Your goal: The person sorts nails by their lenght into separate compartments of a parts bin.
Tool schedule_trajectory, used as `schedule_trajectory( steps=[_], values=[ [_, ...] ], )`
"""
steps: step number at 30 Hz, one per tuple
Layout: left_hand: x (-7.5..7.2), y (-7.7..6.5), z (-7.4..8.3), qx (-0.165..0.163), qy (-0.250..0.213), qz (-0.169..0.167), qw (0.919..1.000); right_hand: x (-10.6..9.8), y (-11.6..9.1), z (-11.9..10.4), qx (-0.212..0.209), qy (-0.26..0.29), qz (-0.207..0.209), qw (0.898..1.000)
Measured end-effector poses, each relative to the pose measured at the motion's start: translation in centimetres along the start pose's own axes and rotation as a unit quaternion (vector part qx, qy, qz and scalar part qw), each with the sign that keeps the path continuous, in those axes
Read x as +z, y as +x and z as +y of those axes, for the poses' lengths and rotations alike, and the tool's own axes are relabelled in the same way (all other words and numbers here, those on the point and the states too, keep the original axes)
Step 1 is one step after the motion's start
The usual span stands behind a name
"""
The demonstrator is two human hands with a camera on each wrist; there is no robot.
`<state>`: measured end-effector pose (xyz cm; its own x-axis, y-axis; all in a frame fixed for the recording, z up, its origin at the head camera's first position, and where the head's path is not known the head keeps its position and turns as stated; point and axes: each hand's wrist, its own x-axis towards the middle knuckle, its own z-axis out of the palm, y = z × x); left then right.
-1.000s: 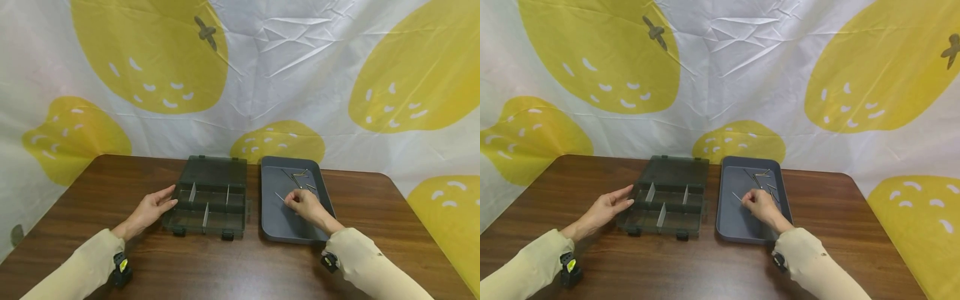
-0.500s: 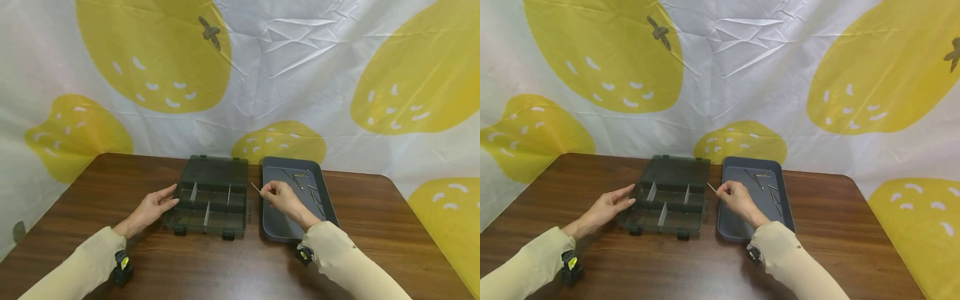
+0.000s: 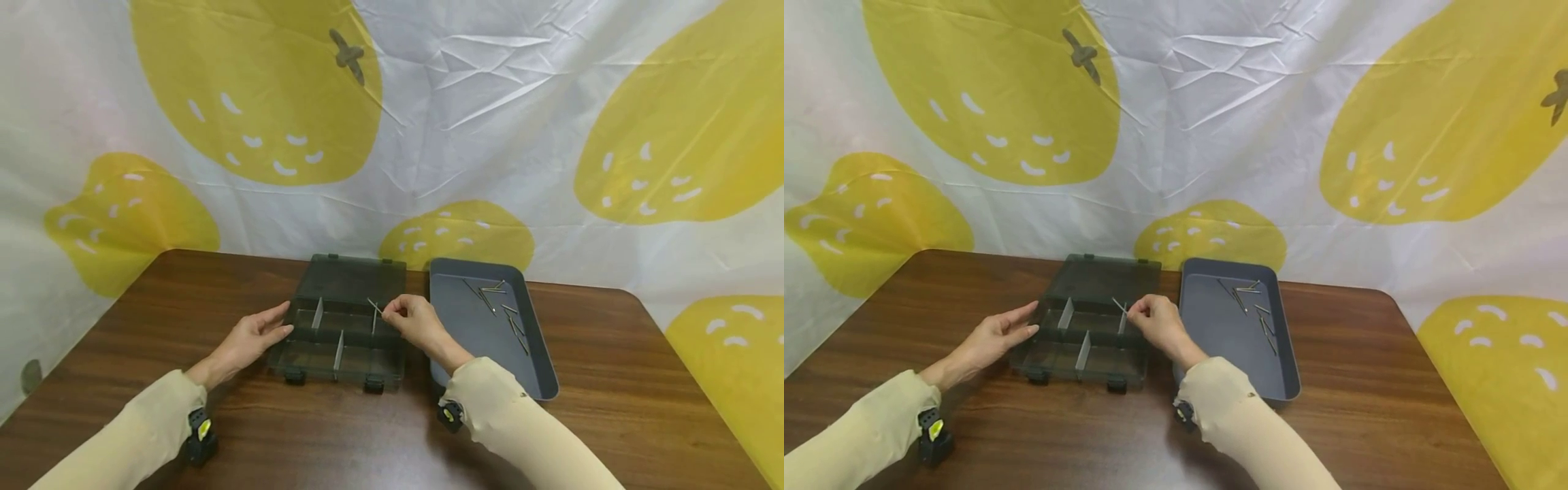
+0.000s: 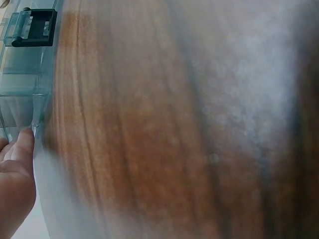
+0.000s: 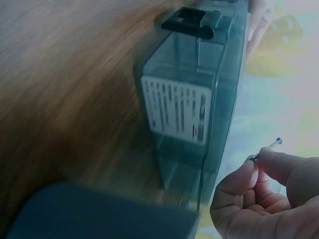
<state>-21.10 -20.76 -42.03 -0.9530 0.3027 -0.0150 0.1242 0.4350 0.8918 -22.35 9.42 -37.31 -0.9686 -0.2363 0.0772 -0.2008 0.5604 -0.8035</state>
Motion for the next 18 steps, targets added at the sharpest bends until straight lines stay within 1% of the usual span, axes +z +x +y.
schedule_trajectory(
  steps=[2,5,11,16,18],
  values=[
    [0.0,0.0,0.0,0.001,0.0,-0.001,1.0,0.5,0.2,-0.2,-0.011,-0.009,0.009,1.0],
    [0.0,0.0,0.1,0.002,0.001,-0.003,1.0,1.1,0.4,-0.6,-0.015,-0.019,0.015,1.0],
    [0.0,-0.1,0.0,0.001,0.008,0.0,1.0,2.1,0.9,-1.3,-0.015,-0.043,0.001,0.999],
    [0.1,-0.2,0.1,-0.001,0.008,0.006,1.0,3.0,1.2,-2.2,-0.034,-0.063,-0.008,0.997],
    [0.2,-0.2,0.1,-0.005,0.004,0.005,1.0,3.4,1.4,-2.5,-0.035,-0.079,-0.011,0.996]
  ],
)
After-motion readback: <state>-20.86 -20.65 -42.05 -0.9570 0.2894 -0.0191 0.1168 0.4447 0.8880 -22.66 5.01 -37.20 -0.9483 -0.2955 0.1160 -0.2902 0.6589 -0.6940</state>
